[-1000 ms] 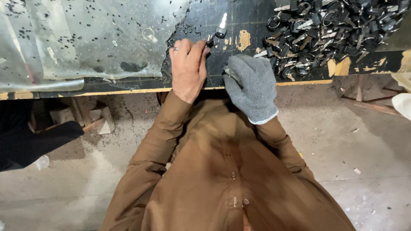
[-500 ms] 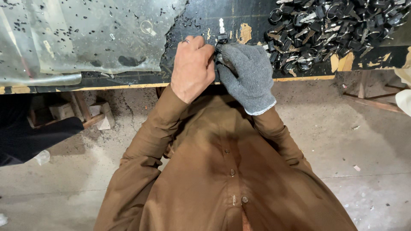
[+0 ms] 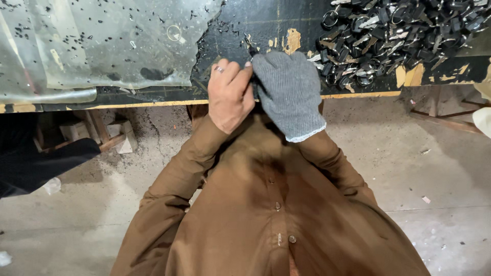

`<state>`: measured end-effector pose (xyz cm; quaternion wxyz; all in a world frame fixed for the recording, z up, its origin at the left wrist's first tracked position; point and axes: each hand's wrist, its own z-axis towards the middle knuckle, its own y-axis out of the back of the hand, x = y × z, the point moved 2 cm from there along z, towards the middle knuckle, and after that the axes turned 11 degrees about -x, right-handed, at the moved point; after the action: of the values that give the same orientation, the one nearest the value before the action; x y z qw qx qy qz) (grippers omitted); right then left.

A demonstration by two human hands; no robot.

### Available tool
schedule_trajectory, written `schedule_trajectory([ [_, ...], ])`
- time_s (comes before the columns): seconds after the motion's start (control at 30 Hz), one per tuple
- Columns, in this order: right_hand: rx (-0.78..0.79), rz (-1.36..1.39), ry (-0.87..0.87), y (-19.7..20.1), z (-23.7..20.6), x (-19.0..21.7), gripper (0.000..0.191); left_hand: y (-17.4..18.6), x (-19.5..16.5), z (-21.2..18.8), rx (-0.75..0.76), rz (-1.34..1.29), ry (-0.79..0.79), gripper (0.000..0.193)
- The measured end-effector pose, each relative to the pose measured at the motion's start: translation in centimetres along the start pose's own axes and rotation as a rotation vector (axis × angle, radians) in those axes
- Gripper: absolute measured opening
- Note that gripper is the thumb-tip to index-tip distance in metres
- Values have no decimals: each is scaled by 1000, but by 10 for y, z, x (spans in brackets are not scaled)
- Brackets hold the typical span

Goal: The person sits at a workbench and sorts small black metal hardware pieces, picking items one at a time from a pile, handling and turning them, and placing them into a separate pile on the bench. The person wears a gray glove on one hand while the other hand is bare.

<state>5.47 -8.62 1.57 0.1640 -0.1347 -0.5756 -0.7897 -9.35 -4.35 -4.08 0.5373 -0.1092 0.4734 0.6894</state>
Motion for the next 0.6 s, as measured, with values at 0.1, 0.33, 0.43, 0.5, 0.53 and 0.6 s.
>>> schedule_trajectory([
  [0.1,47,67,-90,0,-5,-4,18,-2,4,-9,-105,-14,10,18],
  [0.33,-155,238,8,2,-20,-16,35,-5,13,-13,-115,-45,10,22],
  [0.43,-108,226,19,-1,-15,-14,33,-4,13,-12,-105,-38,-1,23],
  [0.5,-28,146,18,-3,-10,-10,30,-3,11,-11,-96,-27,-40,26],
  [0.53,30,74,11,-4,-7,-8,28,-3,11,-11,-93,-20,-59,27],
  [0.6,95,-1,12,-6,-3,-3,26,-4,10,-10,-95,0,-51,23],
])
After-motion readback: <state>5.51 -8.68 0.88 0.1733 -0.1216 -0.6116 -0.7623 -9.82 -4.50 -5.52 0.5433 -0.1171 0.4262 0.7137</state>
